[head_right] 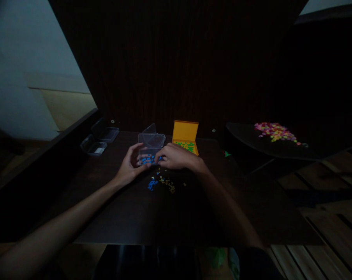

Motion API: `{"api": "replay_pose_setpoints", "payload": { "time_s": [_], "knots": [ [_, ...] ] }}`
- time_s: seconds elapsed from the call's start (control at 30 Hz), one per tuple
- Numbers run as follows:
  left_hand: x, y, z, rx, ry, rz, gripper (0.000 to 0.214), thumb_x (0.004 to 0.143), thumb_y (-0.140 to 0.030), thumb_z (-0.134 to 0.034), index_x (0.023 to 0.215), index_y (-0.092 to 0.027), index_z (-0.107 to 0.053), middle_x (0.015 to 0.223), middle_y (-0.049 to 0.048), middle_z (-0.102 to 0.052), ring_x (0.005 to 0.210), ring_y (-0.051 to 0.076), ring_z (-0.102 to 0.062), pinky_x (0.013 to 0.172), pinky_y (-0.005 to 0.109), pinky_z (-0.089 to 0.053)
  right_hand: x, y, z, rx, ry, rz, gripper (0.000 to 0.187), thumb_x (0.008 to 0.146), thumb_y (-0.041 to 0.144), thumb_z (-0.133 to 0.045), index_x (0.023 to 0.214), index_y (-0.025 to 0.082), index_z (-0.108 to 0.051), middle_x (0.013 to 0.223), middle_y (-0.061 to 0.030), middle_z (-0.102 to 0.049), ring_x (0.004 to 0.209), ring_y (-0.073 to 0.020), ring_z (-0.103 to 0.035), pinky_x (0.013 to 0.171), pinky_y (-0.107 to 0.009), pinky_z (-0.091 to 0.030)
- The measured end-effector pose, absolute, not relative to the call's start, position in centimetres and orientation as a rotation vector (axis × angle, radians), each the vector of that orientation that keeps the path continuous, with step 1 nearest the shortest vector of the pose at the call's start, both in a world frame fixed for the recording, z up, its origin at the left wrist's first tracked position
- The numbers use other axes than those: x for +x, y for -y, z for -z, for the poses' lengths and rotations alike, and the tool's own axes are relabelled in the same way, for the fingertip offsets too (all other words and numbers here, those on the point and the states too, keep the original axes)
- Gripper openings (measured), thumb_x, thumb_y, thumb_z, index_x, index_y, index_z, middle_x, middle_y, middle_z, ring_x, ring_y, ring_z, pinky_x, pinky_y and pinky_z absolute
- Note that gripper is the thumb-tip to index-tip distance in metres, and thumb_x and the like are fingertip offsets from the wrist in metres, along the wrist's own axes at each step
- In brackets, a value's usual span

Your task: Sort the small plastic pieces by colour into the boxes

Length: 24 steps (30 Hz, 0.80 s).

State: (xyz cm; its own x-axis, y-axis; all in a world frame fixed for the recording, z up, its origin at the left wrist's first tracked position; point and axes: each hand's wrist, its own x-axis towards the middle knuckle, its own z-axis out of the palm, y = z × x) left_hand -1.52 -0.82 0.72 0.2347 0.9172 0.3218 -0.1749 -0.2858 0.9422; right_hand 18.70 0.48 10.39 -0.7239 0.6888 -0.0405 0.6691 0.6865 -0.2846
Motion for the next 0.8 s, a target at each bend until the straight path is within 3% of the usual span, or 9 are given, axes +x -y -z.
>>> {"api": "replay_pose_setpoints", "payload": {
  "time_s": [0.23,0.8],
  "knots": [
    [-1.7,0.3,-0.4,1.429,-0.796,-1.306,0.074,0.065,-0.026,-0.082,0.127,-0.027,-0.042,0.128,0.0095,-0.050,0.102,0.020,-0.062,0.087,0.038,-0.055,17.5,-0.4,-8.7,-1.163,3.039,-0.429,0.016,0.079,0.019,-0.065,0.089,0.024,-0.077,0.074,-0.0009,-0.069,0.066,-0.0136,-0.056,0.059,-0.023,-0.033],
    [-1.8,-0.1,-0.2,1.440,-0.855,-1.335,0.076,0.063,-0.027,-0.082,0.127,-0.025,-0.041,0.129,0.0113,-0.050,0.102,0.021,-0.063,0.086,0.039,-0.056,17.0,-0.6,-7.0,-1.298,2.994,-0.412,0.011,0.079,0.019,-0.066,0.084,0.023,-0.075,0.079,-0.0038,-0.066,0.079,-0.0169,-0.058,0.064,-0.026,-0.034]
  ]
}}
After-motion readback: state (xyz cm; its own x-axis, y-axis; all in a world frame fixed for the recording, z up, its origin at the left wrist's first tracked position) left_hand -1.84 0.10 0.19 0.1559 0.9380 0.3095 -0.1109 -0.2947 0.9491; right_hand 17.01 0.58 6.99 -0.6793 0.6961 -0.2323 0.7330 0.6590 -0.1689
